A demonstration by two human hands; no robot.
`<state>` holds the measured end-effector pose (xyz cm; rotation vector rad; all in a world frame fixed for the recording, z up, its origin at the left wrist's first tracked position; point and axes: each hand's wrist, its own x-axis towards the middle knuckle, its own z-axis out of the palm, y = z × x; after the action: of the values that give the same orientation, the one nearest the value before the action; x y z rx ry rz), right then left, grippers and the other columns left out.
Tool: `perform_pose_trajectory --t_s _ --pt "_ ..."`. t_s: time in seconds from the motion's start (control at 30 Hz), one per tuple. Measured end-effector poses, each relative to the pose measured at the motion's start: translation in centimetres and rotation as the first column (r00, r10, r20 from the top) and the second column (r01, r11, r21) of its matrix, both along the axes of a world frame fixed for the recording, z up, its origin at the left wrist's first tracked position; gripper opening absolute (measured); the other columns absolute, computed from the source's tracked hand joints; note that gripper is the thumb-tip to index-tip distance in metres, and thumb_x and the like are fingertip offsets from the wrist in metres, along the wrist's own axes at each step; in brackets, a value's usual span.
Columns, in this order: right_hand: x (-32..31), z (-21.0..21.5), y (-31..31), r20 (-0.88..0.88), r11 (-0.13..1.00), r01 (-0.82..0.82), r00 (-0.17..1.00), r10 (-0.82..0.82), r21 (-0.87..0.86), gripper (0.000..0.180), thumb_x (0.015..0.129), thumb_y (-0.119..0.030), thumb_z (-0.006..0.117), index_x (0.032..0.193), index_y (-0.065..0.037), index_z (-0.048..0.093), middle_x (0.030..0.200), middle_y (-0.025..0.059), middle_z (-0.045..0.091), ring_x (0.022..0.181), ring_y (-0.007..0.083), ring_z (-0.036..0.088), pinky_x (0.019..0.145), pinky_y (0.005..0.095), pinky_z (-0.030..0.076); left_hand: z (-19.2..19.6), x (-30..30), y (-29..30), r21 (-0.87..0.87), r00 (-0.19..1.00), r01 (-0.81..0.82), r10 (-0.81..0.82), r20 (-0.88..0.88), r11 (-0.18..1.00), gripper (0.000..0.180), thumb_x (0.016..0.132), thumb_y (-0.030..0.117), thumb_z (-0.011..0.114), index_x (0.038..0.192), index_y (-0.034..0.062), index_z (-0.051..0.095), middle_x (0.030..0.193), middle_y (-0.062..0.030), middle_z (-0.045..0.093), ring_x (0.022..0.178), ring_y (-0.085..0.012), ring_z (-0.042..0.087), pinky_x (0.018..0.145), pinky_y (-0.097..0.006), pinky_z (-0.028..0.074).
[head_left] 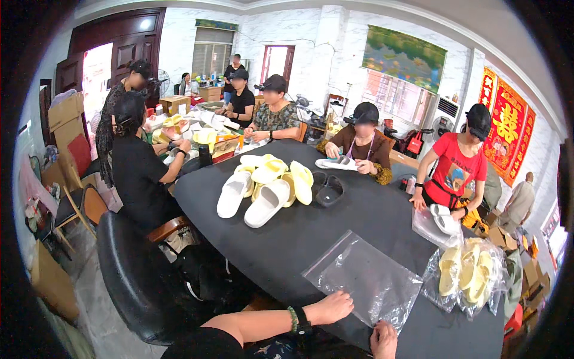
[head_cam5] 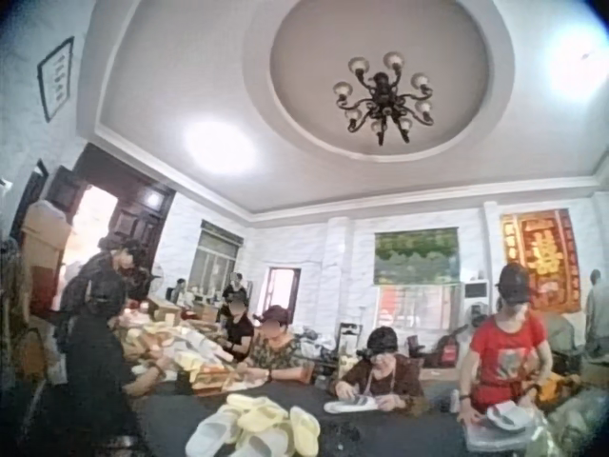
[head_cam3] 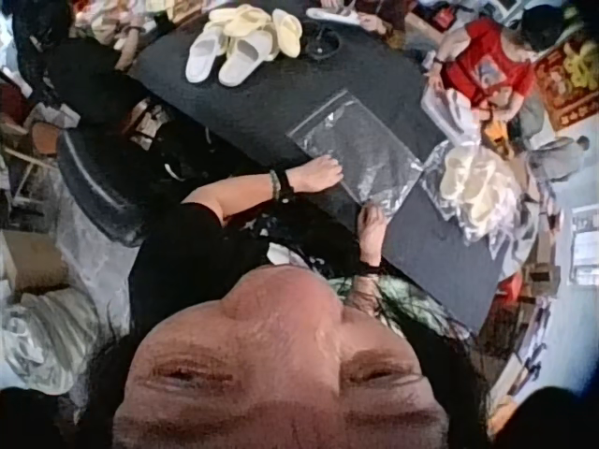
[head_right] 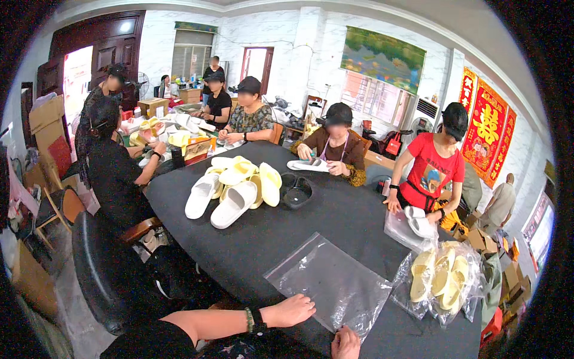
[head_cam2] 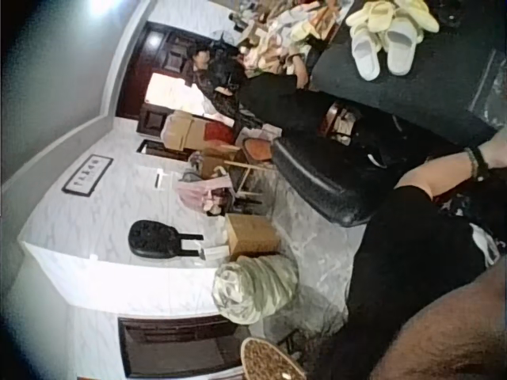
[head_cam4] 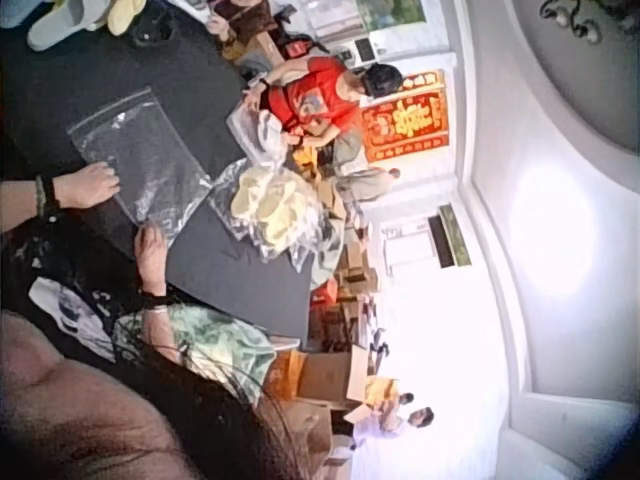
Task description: The recorder is packing pairs of slippers into plastic bags at a shared work table.
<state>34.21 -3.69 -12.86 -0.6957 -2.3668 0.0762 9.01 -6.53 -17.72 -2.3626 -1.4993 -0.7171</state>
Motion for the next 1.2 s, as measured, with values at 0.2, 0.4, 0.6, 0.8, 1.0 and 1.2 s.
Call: perform_pose_trajectory --t_s 0.2,0.4,0.6,0.8,1.0,1.2 --pt "0.2 -0.3 -0.9 -0.024 0.996 0.030 0.999 -0.032 -0.084 0.012 0.089 -0.009 0.062 0.099 -0.002 0.060 0.100 0.0194 0.063 0.090 0.0394 0.061 0.078 0.0453 0.050 3.2 0.6 -1.0 -0.293 0.999 -0.022 0.014 -0.029 0.956 0.032 0.092 0.027 0.056 0.102 -0.0018 0.065 0.109 -0.0161 0.066 0.097 -0.0276 0.059 0.082 -0.039 0.045" --pt "0.9 -1.0 -1.5 -0.017 0.990 0.077 0.997 -0.080 -0.118 0.015 0.089 -0.007 0.061 0.102 0.000 0.060 0.105 0.0205 0.062 0.101 0.0381 0.059 0.087 0.0449 0.048 1.7 3.4 0.1 0.054 0.983 -0.079 0.069 0.168 0.995 0.042 0.095 0.037 0.055 0.118 0.0023 0.063 0.130 -0.0209 0.056 0.122 -0.0333 0.051 0.101 -0.048 0.038" --pt "0.3 -3.0 0.1 -0.058 0.987 0.081 0.994 -0.089 -0.136 0.023 0.079 -0.006 0.066 0.101 -0.002 0.061 0.115 0.0165 0.062 0.108 0.0360 0.058 0.094 0.0443 0.046 6.4 4.3 -0.5 -0.338 0.992 -0.062 0.096 0.087 0.939 0.043 0.080 0.036 0.064 0.115 0.0096 0.060 0.122 -0.0174 0.059 0.117 -0.0386 0.052 0.093 -0.055 0.041" --pt "3.9 -1.3 -1.9 -0.102 0.985 0.145 0.983 -0.154 -0.094 0.028 0.082 -0.008 0.066 0.109 -0.005 0.058 0.127 0.0147 0.053 0.136 0.0357 0.040 0.108 0.0527 0.035 2.1 4.6 0.7 -0.158 0.982 -0.154 0.134 -0.131 0.975 0.051 0.091 0.032 0.058 0.136 0.0101 0.051 0.143 -0.0188 0.046 0.133 -0.0395 0.041 0.110 -0.055 0.028" --pt "16.4 -0.9 -7.3 -0.207 0.681 0.731 0.660 -0.722 -0.044 0.042 0.075 -0.003 0.068 0.115 -0.008 0.056 0.138 0.0159 0.045 0.137 0.0425 0.033 0.110 0.0534 0.031 0.9 5.3 0.9 -0.157 0.973 -0.169 0.139 -0.185 0.973 0.049 0.100 0.031 0.047 0.144 0.0125 0.045 0.152 -0.0157 0.038 0.140 -0.0364 0.034 0.113 -0.055 0.025" --pt "31.0 -5.5 -14.1 0.046 0.064 0.994 0.068 -0.997 -0.092 0.081 0.072 -0.019 0.079 0.141 -0.008 0.036 0.152 0.0249 0.022 0.139 0.0494 0.020 0.106 0.0608 0.029 0.8 5.9 0.4 -0.167 0.975 -0.158 0.127 -0.184 0.973 0.049 0.100 0.030 0.046 0.146 0.0135 0.042 0.154 -0.0139 0.035 0.141 -0.0358 0.033 0.113 -0.055 0.026"
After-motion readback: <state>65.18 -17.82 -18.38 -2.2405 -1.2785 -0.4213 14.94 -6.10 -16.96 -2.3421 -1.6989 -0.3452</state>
